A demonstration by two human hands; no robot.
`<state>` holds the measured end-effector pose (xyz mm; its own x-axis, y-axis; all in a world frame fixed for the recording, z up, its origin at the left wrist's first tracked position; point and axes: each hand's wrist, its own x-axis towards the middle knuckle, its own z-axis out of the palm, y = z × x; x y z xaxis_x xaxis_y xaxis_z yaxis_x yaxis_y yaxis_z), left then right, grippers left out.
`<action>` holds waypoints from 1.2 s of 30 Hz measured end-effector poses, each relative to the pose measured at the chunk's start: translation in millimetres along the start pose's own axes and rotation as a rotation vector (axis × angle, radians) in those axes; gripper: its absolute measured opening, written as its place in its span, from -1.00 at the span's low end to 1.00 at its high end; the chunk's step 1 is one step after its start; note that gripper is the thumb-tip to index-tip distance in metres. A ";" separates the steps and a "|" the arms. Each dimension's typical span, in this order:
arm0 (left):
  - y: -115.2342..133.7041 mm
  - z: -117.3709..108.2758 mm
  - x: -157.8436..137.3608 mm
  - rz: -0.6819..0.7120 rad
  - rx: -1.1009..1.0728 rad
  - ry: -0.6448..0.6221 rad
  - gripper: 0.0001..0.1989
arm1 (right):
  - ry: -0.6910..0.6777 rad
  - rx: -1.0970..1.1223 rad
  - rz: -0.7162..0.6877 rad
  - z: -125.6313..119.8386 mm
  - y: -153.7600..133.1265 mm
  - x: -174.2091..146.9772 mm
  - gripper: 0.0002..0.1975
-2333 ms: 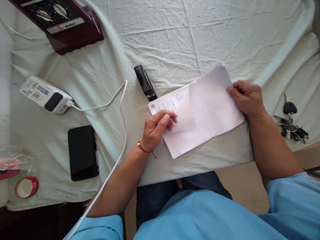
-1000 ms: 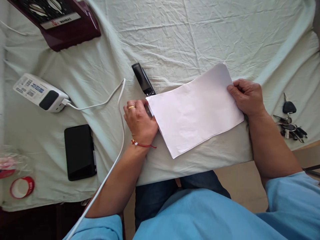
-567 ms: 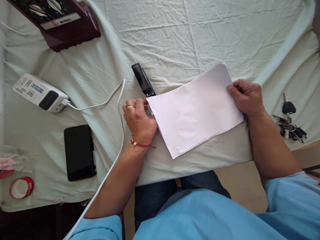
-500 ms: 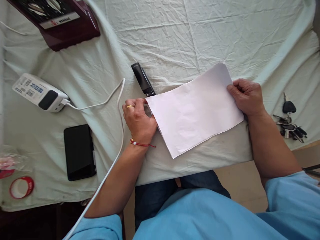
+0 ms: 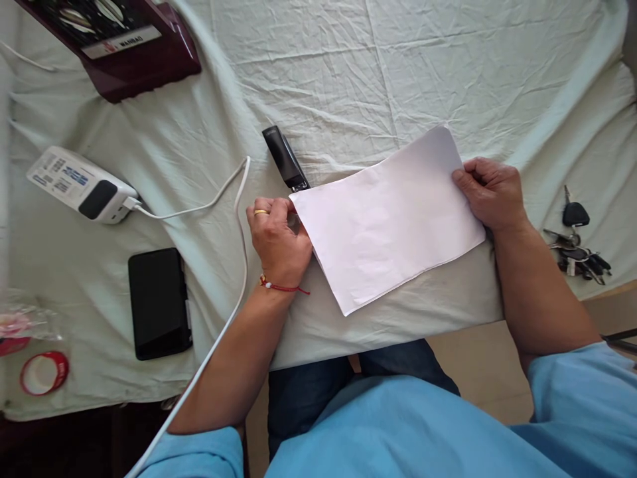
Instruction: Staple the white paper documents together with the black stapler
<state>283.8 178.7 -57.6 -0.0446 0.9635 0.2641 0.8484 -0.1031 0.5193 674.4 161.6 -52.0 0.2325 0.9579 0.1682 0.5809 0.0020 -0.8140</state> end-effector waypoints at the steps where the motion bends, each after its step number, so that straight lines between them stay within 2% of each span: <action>1: -0.3 -0.1 0.1 -0.006 0.001 -0.007 -0.89 | 0.004 -0.002 -0.005 0.0 0.5 0.1 -0.81; 4: -2.2 0.2 0.1 -0.011 -0.013 -0.008 -0.89 | 0.011 -0.003 -0.012 0.2 2.4 0.7 -0.74; 9: -7.7 2.9 -0.2 0.011 -0.063 0.067 -0.88 | 0.004 -0.008 -0.010 0.2 4.7 1.8 -0.69; 15: -12.8 5.9 -0.8 0.112 -0.133 0.140 -0.92 | 0.003 -0.009 -0.006 0.1 4.8 1.6 -0.78; 20: -14.6 6.6 -1.1 0.178 -0.144 0.184 -0.96 | 0.003 0.003 0.012 0.7 3.9 1.7 -0.78; 26: -10.9 5.3 -3.1 0.330 -0.168 0.216 -0.88 | 0.001 -0.008 0.014 -0.1 4.4 1.7 -0.80; 28: -8.6 4.8 -4.3 0.324 -0.178 0.211 -0.89 | 0.007 -0.012 0.016 -0.2 4.7 1.6 -0.81; 36: -13.3 6.2 1.1 0.141 -0.187 0.124 -0.90 | 0.003 0.017 0.020 0.7 0.1 1.5 -0.78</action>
<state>275.7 182.6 -69.3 -0.0073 0.8999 0.4361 0.7392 -0.2889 0.6084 674.3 163.2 -52.2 0.2464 0.9569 0.1539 0.5625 -0.0119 -0.8267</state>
